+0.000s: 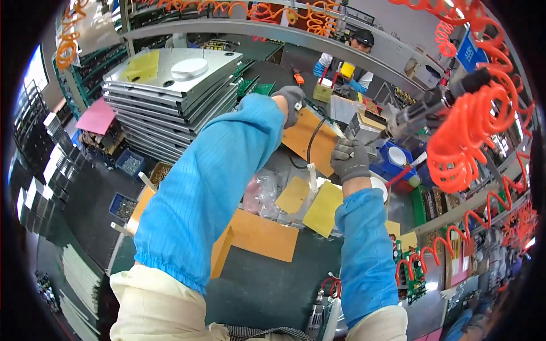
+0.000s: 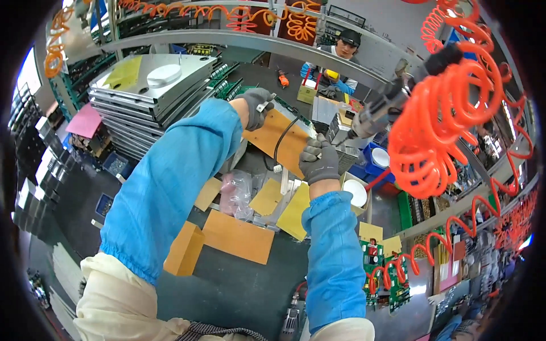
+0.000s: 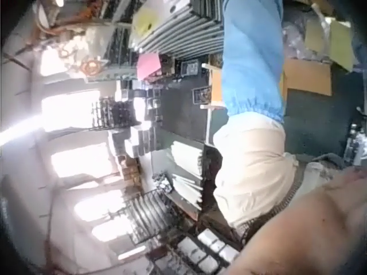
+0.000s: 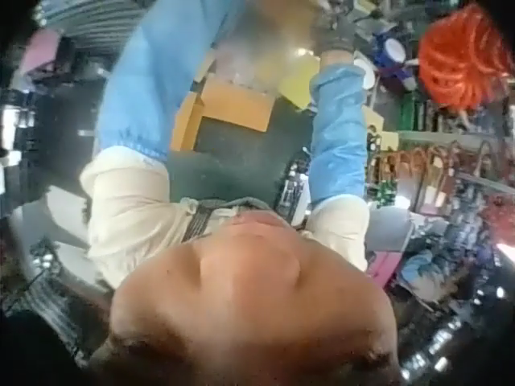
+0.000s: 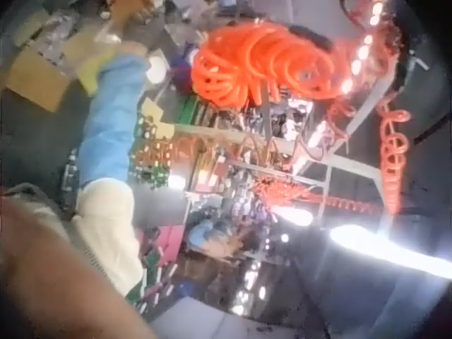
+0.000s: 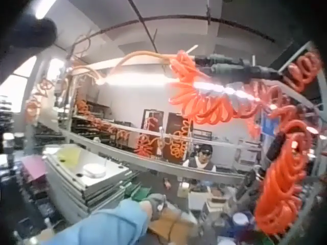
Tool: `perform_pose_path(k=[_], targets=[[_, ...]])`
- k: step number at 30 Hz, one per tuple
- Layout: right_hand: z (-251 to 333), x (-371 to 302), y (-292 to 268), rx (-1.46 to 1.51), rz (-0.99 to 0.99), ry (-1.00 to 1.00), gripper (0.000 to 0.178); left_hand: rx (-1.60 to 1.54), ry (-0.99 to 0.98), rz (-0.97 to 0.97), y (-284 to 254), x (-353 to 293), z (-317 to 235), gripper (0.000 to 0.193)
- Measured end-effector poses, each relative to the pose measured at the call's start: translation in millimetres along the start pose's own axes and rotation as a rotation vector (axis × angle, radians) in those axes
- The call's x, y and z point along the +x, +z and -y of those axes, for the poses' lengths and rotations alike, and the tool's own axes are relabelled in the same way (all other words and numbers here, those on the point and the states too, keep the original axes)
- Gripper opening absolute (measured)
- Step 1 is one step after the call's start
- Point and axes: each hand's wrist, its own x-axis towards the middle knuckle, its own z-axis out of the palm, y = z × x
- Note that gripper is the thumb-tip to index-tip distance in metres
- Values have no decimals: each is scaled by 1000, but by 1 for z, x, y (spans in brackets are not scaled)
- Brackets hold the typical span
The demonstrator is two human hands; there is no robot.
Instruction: The worker is assembling and testing electrical components on green printed circuit boards.
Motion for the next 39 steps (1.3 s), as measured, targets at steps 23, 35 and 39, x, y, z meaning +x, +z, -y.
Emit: perform_pose_path(k=[23,35,39], targets=[[30,8,-28,-104,-130,-41,17,-35,-6,232,11,-7,34,12],[-11,37,-33,-295,-44,-96,8,-68,-20,116,-33,-47,42,23],[-14,48,-27,-334,-115,-209,8,-39,82,104,-32,-31,41,23]])
